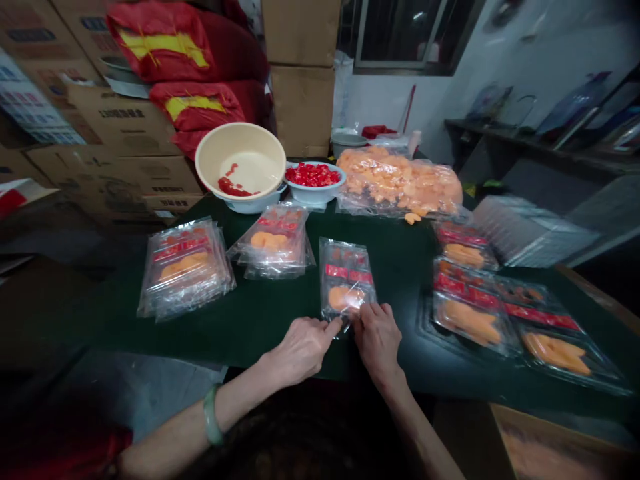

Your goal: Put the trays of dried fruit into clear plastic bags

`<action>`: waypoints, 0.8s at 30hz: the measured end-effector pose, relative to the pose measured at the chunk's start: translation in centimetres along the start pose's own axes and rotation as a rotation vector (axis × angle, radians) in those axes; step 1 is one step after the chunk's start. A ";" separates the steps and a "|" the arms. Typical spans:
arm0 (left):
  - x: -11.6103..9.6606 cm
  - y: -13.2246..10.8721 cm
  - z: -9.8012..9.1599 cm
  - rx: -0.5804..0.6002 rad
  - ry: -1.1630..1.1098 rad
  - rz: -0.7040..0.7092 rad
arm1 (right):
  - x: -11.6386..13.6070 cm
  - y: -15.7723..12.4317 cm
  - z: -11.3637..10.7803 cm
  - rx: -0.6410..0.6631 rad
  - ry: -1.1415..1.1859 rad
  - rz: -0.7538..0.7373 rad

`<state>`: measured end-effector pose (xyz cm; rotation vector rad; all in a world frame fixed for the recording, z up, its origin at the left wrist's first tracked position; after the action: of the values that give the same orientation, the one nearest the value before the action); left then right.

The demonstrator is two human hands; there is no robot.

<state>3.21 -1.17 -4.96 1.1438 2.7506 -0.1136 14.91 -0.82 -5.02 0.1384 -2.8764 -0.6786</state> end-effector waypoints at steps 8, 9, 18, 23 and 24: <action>1.8 -4.0 -0.1 -0.256 -0.618 -0.264 | -0.4 -1.8 1.1 -0.043 0.081 -0.014; 3.4 -4.1 -0.5 -0.337 -0.760 -0.398 | -0.4 -1.9 1.2 -0.044 0.093 -0.026; 5.8 4.2 3.0 0.114 -1.674 -0.874 | 0.6 -2.3 -0.1 -0.102 0.137 -0.178; 4.0 5.4 3.4 0.034 -1.796 -0.818 | -3.9 -4.6 -3.1 -0.213 -0.110 0.009; 3.5 5.4 3.3 0.016 -1.811 -0.798 | -5.0 -5.1 -3.8 -0.231 -0.142 0.079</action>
<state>5.00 4.63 -8.89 -0.2823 1.2596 -0.7621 20.85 -6.37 -4.72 -0.0569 -2.8878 -1.0364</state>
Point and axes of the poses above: each hand's wrist, its own y-axis towards the middle knuckle, its own z-axis out of the palm, x = y × z, the point moved 7 cm from there along y, towards the middle knuckle, and after that the axes turned 7 degrees about -z, right-handed, at the moved point
